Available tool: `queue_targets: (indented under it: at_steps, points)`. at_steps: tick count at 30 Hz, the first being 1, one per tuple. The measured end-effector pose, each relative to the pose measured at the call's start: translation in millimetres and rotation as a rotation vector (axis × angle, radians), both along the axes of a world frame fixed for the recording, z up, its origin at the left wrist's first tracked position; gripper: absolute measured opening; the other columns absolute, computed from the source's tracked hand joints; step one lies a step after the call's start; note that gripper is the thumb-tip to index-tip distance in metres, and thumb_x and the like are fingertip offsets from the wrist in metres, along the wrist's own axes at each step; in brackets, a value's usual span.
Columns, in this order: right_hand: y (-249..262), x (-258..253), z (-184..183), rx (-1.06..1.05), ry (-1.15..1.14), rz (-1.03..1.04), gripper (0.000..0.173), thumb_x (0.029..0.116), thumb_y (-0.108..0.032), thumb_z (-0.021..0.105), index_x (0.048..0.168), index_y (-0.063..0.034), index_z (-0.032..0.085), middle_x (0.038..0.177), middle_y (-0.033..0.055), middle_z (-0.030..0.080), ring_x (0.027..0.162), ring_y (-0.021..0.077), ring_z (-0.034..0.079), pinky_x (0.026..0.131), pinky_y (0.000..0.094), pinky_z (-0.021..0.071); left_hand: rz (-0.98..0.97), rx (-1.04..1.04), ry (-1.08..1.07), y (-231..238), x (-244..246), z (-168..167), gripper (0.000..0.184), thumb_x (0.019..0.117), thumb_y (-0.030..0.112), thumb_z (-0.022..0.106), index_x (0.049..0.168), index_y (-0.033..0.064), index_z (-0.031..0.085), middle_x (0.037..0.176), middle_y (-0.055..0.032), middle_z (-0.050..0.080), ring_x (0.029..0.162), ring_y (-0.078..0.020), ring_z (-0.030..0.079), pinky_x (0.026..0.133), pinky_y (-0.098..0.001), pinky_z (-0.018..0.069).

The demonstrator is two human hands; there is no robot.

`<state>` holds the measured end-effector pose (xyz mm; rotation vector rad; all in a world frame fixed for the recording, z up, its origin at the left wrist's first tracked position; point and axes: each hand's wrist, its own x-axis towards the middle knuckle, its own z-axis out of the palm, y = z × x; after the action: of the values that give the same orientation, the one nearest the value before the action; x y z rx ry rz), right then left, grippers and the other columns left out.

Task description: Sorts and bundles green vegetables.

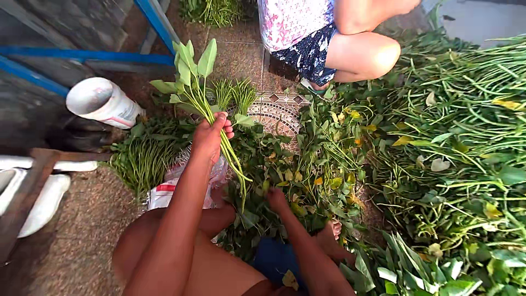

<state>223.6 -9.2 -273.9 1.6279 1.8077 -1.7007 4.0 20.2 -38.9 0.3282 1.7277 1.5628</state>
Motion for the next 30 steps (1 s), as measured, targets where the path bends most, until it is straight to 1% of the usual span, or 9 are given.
queue_targets:
  at_steps: [4,9,14,19,22,24,25,27,30]
  points:
    - [39,1,46,0.153,0.314,-0.343,0.025,0.1044,-0.015,0.058,0.113,0.0070,0.065,0.102,0.0178,0.068,0.094,0.0215,0.066,0.089,0.0391,0.0534,-0.104,-0.150,0.015,-2,7,-32,0.022,0.1081,0.020,0.053,0.123,0.0035,0.057,0.090,-0.0038,0.060,0.072,-0.0093,0.062,0.068,-0.0258,0.0564]
    - [42,-8,102,0.333,0.482,-0.387,0.016,0.1013,-0.013,0.062,0.099,0.0021,0.066,0.085,0.0061,0.065,0.078,0.0081,0.060,0.076,0.0278,0.0514,-0.359,-0.302,-0.082,-9,38,-68,0.026,0.1086,0.016,0.051,0.126,-0.0019,0.056,0.093,-0.0068,0.062,0.074,-0.0101,0.062,0.069,-0.0249,0.0546]
    - [21,-4,130,0.427,0.485,-0.241,0.019,0.1009,-0.014,0.062,0.100,0.0034,0.067,0.088,0.0077,0.065,0.079,0.0083,0.059,0.076,0.0266,0.0505,-0.470,-0.167,-0.184,-12,53,-58,0.021,0.1059,0.015,0.057,0.121,0.0010,0.061,0.089,-0.0032,0.065,0.070,-0.0079,0.061,0.065,-0.0210,0.0530]
    - [15,-8,160,0.370,0.624,-0.375,0.051,0.0993,-0.021,0.067,0.139,0.0053,0.048,0.112,0.0159,0.067,0.087,0.0160,0.069,0.077,0.0316,0.0593,-0.613,-0.107,-0.128,-18,61,-49,0.018,0.1040,0.015,0.060,0.114,0.0009,0.063,0.089,-0.0025,0.065,0.078,-0.0090,0.063,0.076,-0.0250,0.0543]
    - [10,-19,162,0.525,0.653,-0.468,0.025,0.1034,-0.010,0.056,0.122,0.0057,0.061,0.097,0.0127,0.068,0.077,0.0123,0.067,0.070,0.0289,0.0583,-0.511,-0.128,-0.109,-18,65,-37,0.016,0.1047,0.013,0.058,0.113,-0.0010,0.061,0.083,-0.0029,0.062,0.065,-0.0067,0.059,0.063,-0.0201,0.0525]
    - [5,-15,161,0.572,0.545,-0.350,0.021,0.1041,-0.010,0.053,0.111,0.0055,0.065,0.089,0.0114,0.066,0.074,0.0126,0.064,0.071,0.0292,0.0572,-0.455,-0.140,-0.059,-17,58,-32,0.016,0.1055,0.013,0.057,0.114,-0.0007,0.062,0.083,-0.0031,0.062,0.061,-0.0055,0.055,0.058,-0.0180,0.0488]
    - [4,-7,162,0.530,0.403,-0.183,0.023,0.1041,-0.014,0.053,0.110,0.0051,0.066,0.091,0.0142,0.066,0.079,0.0185,0.065,0.077,0.0348,0.0560,-0.441,-0.141,-0.030,-17,53,-31,0.017,0.1057,0.013,0.057,0.114,-0.0007,0.062,0.083,-0.0033,0.062,0.060,-0.0052,0.055,0.057,-0.0177,0.0479]
    - [11,8,162,0.275,0.107,0.202,0.034,0.1056,-0.022,0.054,0.124,0.0042,0.065,0.116,0.0237,0.068,0.110,0.0348,0.066,0.102,0.0527,0.0490,-0.449,-0.161,0.026,-18,46,-30,0.018,0.1058,0.015,0.057,0.115,0.0002,0.063,0.083,-0.0028,0.062,0.059,-0.0048,0.053,0.056,-0.0180,0.0466]
    - [12,16,153,0.154,0.164,0.125,0.067,0.0986,-0.035,0.069,0.146,0.0055,0.045,0.134,0.0271,0.061,0.122,0.0372,0.062,0.106,0.0539,0.0480,-0.545,-0.200,0.064,-22,44,-32,0.020,0.1048,0.018,0.060,0.115,0.0009,0.063,0.083,-0.0019,0.063,0.058,-0.0039,0.052,0.055,-0.0181,0.0455]
